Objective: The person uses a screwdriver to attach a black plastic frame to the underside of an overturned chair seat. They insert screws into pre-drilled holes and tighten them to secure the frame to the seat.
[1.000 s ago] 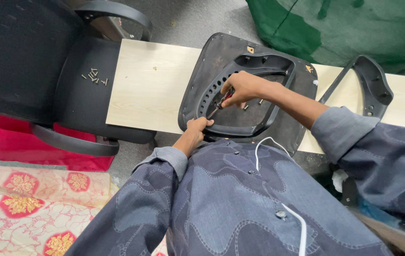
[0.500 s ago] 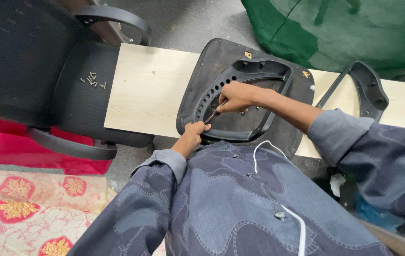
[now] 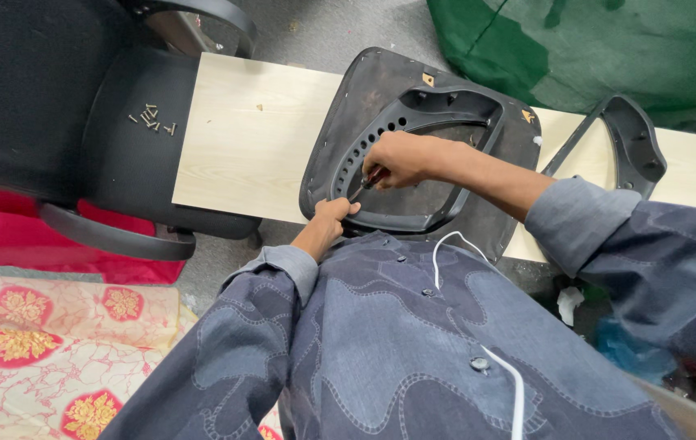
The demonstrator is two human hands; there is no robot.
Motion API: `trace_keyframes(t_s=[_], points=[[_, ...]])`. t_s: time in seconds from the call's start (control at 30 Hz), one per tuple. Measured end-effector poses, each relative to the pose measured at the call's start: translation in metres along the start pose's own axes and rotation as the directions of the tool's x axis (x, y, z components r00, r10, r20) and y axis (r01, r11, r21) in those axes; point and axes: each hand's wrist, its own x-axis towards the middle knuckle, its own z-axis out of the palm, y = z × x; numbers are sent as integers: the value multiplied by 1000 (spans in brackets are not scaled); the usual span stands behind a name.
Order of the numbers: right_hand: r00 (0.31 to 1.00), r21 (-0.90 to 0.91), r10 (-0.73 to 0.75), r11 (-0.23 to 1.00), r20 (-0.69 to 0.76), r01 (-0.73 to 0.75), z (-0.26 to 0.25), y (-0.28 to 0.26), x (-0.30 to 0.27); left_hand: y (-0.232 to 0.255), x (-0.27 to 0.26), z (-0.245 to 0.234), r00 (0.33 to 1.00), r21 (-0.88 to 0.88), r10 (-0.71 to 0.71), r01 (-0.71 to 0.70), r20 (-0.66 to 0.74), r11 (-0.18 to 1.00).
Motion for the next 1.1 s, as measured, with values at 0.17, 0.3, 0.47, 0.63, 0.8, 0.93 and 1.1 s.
trace_keyframes(t_s=[0.17,0.3,0.47,0.63,0.8,0.93,1.1], points=[[982,137,165,975,93,-176,-7,-9,-4,-4,6,0,1000,14,4,-3,-21,1000],[902,267,398,863,166,-430,-7,-19,-2,-10,17,1,996,0,-43,43,-77,999],[798,418,566,686,209,-596,2,-20,1,-17,31,-3,1000,-23,6,-7,-29,1000],[912,280,391,868,126,-410,11,-4,-1,-17,41,-6,998,31,0,2,-64,1000],[996,85,65,994,67,-71,20,3,4,-18,39,-8,999,27,39,-39,-10,999],[991,54,114,992,64,-117,20,-9,3,-18,35,-5,998,20,58,-57,-18,998],[948,263,295,911,123,-318,13,-24,5,-19,43,1,985,98,60,-45,-159,994]])
